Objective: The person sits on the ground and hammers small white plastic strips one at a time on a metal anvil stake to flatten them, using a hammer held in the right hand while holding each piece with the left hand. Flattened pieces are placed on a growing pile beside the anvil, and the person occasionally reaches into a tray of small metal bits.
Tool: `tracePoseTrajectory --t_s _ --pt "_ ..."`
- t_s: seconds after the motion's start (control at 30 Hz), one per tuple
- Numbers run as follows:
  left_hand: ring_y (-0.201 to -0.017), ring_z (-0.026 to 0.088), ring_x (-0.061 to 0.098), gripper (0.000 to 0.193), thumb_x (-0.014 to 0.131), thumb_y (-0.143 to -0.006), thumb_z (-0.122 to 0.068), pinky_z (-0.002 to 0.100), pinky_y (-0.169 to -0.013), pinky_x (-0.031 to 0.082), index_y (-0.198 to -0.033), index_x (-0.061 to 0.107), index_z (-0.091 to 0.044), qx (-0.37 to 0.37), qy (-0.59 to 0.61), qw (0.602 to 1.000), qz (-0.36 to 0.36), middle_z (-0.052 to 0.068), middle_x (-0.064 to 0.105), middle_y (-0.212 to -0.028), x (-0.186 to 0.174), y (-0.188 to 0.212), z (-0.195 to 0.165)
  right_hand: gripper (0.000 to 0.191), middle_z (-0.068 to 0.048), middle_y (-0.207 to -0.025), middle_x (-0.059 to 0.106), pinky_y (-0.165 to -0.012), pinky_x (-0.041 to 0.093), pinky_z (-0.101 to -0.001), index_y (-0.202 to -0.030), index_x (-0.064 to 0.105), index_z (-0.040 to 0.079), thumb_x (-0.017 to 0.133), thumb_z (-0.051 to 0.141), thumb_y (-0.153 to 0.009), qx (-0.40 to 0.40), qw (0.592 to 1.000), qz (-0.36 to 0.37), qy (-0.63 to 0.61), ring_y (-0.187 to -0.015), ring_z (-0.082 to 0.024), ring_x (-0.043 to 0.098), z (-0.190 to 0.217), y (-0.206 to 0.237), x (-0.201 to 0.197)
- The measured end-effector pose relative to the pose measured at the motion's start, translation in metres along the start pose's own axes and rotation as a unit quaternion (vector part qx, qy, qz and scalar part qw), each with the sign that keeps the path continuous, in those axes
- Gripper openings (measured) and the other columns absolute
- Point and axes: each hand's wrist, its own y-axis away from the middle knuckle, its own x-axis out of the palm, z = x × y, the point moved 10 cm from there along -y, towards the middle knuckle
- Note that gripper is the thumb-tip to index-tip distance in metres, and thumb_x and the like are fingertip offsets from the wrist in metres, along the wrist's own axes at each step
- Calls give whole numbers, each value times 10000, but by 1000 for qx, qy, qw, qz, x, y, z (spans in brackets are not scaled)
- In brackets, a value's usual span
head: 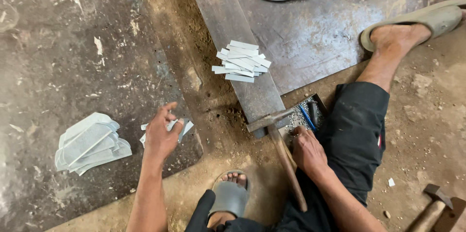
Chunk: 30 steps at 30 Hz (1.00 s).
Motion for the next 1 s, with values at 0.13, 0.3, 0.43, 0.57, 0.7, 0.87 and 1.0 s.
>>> tracePoseTrajectory --t_s 0.13,0.3,0.43,0.57,0.7,0.87,1.0 --pt "-871 143 691 360 713 -904 -121 324 -784 603 -1262 675 -120 49 86 995 -27 52 719 -1015 12 -18 -36 123 -250 -834 671 -753 525 -552 -890 636 15 546 1 -806 166 983 81 -5 -836 -467 672 -30 10 30" --pt "-873 207 598 239 720 -948 -166 432 -881 489 -1186 732 -157 154 13 987 -35 49 646 -929 69 -75 -129 90 -251 -834 678 -751 530 -558 -843 623 45 544 13 -813 211 972 95 28 -842 -460 673 -38 18 31" --pt "-1093 280 515 266 730 -923 -198 466 -987 403 -1189 728 -186 272 -79 959 -17 81 604 -1091 96 -111 -206 197 -254 -788 639 -713 525 -529 -981 602 -28 559 47 -803 171 985 24 -3 -792 -448 667 -31 17 14" --pt "-1153 349 473 251 777 -828 -225 540 -977 351 -1072 728 -192 305 -209 928 51 125 575 -1161 118 -134 -238 192 -221 -861 623 -711 503 -480 -767 605 -17 565 103 -912 186 978 5 -96 -794 -427 639 -37 20 6" --pt "-1240 329 474 204 743 -817 -101 517 -1010 357 -1011 728 -161 264 -282 913 129 95 571 -1246 137 -147 -230 282 -215 -780 577 -691 481 -441 -789 573 -40 560 146 -1000 213 972 6 -102 -733 -386 598 -39 20 -1" --pt "-1230 303 507 337 726 -792 -50 538 -990 357 -1115 685 -139 285 -249 919 110 80 623 -1207 140 -149 -231 315 -136 -621 560 -557 447 -351 -768 623 -22 656 203 -987 310 936 18 -166 -567 -193 512 -46 26 3" --pt "-1236 295 504 195 729 -841 -113 535 -995 345 -1035 721 -136 275 -287 907 137 91 625 -1219 146 -151 -228 207 -41 -636 621 -532 452 -298 -803 640 3 697 166 -917 285 928 -22 -237 -571 -100 522 -40 21 -1"
